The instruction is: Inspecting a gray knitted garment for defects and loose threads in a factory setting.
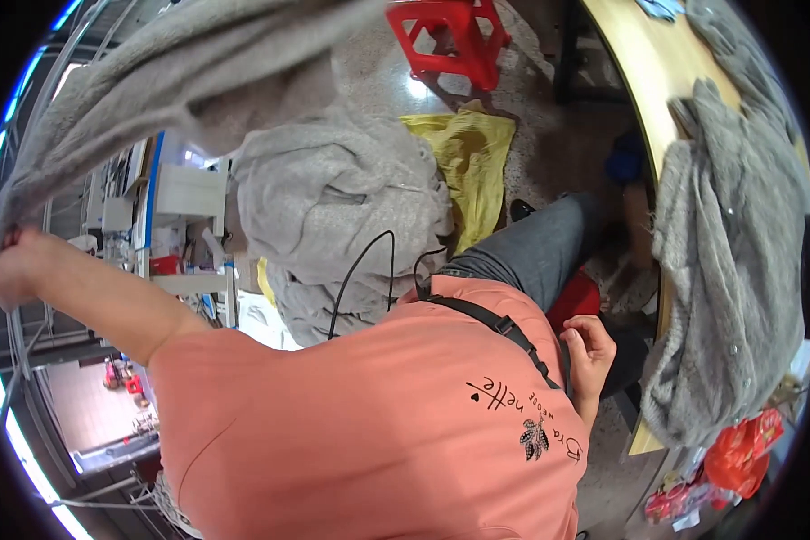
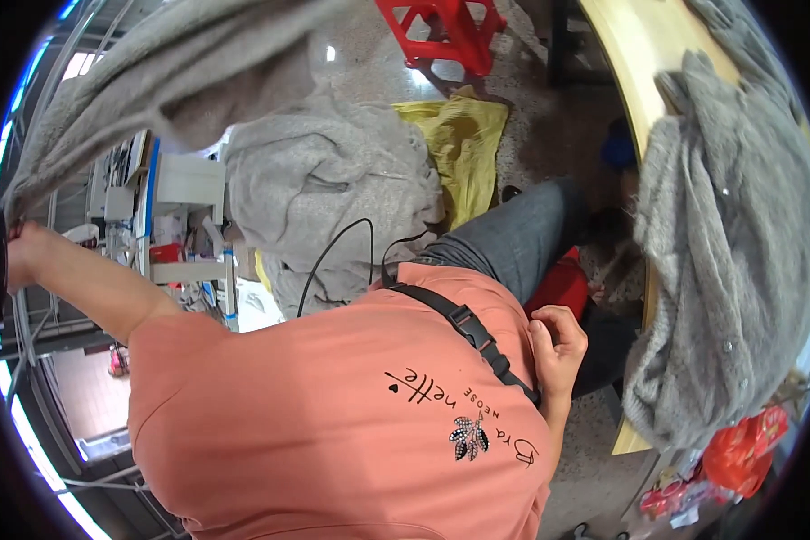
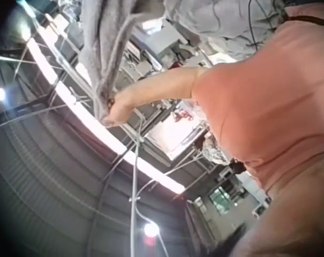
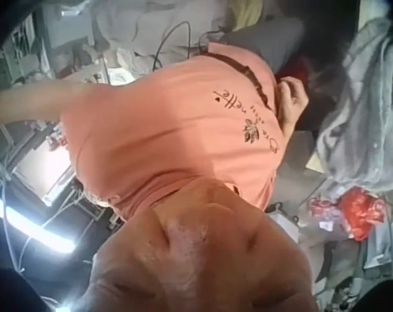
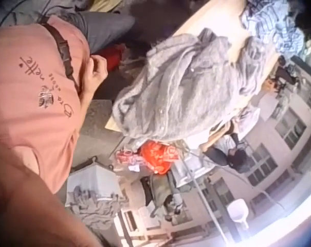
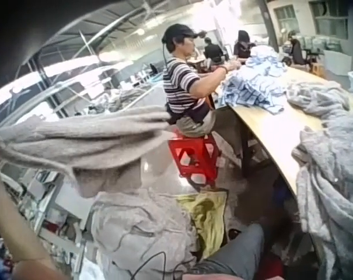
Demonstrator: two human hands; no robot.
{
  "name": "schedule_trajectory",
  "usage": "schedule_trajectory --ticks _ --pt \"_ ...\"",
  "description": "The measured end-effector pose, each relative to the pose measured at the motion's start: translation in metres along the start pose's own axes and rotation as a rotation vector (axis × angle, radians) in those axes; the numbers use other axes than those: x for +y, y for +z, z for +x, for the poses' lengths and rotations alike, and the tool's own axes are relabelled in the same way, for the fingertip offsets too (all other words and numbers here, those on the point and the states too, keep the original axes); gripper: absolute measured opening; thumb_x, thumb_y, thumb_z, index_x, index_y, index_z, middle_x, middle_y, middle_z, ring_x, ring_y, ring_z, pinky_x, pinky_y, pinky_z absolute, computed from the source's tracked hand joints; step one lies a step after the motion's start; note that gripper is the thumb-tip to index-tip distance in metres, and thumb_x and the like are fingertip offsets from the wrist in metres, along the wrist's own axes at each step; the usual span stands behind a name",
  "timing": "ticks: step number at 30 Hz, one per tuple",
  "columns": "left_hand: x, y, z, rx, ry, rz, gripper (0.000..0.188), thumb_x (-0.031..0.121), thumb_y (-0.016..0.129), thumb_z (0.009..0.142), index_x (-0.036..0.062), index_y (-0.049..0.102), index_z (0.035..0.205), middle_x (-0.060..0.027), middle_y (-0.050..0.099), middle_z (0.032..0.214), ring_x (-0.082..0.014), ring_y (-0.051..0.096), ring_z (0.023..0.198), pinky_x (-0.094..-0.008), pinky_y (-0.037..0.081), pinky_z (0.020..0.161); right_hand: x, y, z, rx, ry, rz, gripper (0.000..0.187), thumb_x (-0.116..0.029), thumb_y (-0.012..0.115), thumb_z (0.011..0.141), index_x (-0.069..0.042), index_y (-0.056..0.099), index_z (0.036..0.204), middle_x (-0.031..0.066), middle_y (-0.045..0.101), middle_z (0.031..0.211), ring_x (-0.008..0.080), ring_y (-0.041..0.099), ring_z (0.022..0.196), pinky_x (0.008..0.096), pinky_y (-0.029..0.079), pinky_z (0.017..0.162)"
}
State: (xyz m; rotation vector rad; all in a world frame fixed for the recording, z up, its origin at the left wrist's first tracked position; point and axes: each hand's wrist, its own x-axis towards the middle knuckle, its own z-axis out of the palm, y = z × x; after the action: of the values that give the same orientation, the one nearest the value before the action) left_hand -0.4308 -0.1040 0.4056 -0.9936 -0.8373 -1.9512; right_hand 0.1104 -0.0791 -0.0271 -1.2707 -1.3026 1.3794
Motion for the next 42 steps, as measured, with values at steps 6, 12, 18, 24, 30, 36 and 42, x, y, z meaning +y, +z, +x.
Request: schedule_trajectory --ticks 6,12,18,24,30,36,42 --pt "0.043 -0.033 -0.138 0.069 0.255 0.248 0.014 0.006 0.061 0.075 -0.0059 0.055 0.076 -0.018 0.055 0.064 -0.0279 0.053 0.049 -0.0365 0.042 0.044 0.006 -0.005 -0.006 0.008 -0.056 -0.155 0.005 0.004 0.058 0.076 0.004 0.058 0.081 0.0081 0.058 0.076 0.0128 0.055 0.065 0.0234 0.044 0.06" --pt "-0.038 -0.088 -0.331 -1.119 -0.08 0.955 0.031 0.026 0.056 0.087 -0.0053 0.055 0.088 -0.027 0.059 0.081 -0.0423 0.056 0.075 -0.0443 0.043 0.066 0.015 -0.012 -0.028 0.313 0.085 -0.154 0.003 0.0 0.058 0.077 0.002 0.06 0.077 0.0095 0.058 0.069 0.015 0.056 0.061 0.027 0.045 0.057" --pt "-0.074 -0.076 -0.46 -1.769 -0.391 0.689 0.013 0.011 0.058 0.08 -0.0012 0.058 0.082 -0.0183 0.06 0.074 -0.034 0.056 0.07 -0.0406 0.045 0.067 0.004 -0.027 -0.037 0.441 -0.026 -0.26 0.005 -0.005 0.06 0.076 0.001 0.062 0.077 0.0128 0.06 0.073 0.0263 0.06 0.064 0.0331 0.047 0.058" --pt "0.095 0.115 -0.52 -1.737 -0.324 -0.412 0.015 0.004 0.063 0.076 0.0012 0.059 0.09 -0.0146 0.059 0.079 -0.0284 0.058 0.07 -0.0348 0.046 0.063 0.006 -0.034 -0.032 0.496 -0.032 -0.242 0.007 -0.006 0.059 0.078 0.0 0.061 0.077 0.0122 0.059 0.073 0.0261 0.059 0.062 0.0338 0.046 0.058" --pt "0.277 0.187 -0.599 -1.588 0.277 -1.056 0.05 0.006 0.065 0.066 0.005 0.054 0.114 -0.0146 0.055 0.107 -0.0323 0.054 0.098 -0.0395 0.044 0.081 0.008 -0.034 -0.053 0.612 -0.015 -0.218 0.005 -0.005 0.059 0.078 0.0 0.06 0.078 0.0119 0.059 0.072 0.0243 0.058 0.061 0.0322 0.045 0.057" --pt "0.321 0.185 -0.579 -1.588 0.122 -1.228 0.019 0.007 0.061 0.063 0.004 0.052 0.08 -0.0111 0.051 0.071 -0.0312 0.052 0.068 -0.0411 0.042 0.06 0.0 -0.057 -0.076 0.809 -0.059 0.281 0.02 -0.008 0.064 0.079 0.001 0.056 0.095 0.0082 0.059 0.083 0.0165 0.058 0.071 0.0286 0.046 0.062" --pt "0.316 0.086 -0.528 -1.687 0.247 -1.77 0.028 0.021 0.068 0.058 0.0071 0.048 0.071 -0.0075 0.046 0.063 -0.0269 0.05 0.061 -0.038 0.039 0.055 -0.021 -0.066 -0.077 0.962 -0.268 0.779 0.063 -0.016 0.07 0.074 0.0 0.039 0.127 0.0091 0.054 0.111 0.0215 0.053 0.101 0.0344 0.043 0.089"
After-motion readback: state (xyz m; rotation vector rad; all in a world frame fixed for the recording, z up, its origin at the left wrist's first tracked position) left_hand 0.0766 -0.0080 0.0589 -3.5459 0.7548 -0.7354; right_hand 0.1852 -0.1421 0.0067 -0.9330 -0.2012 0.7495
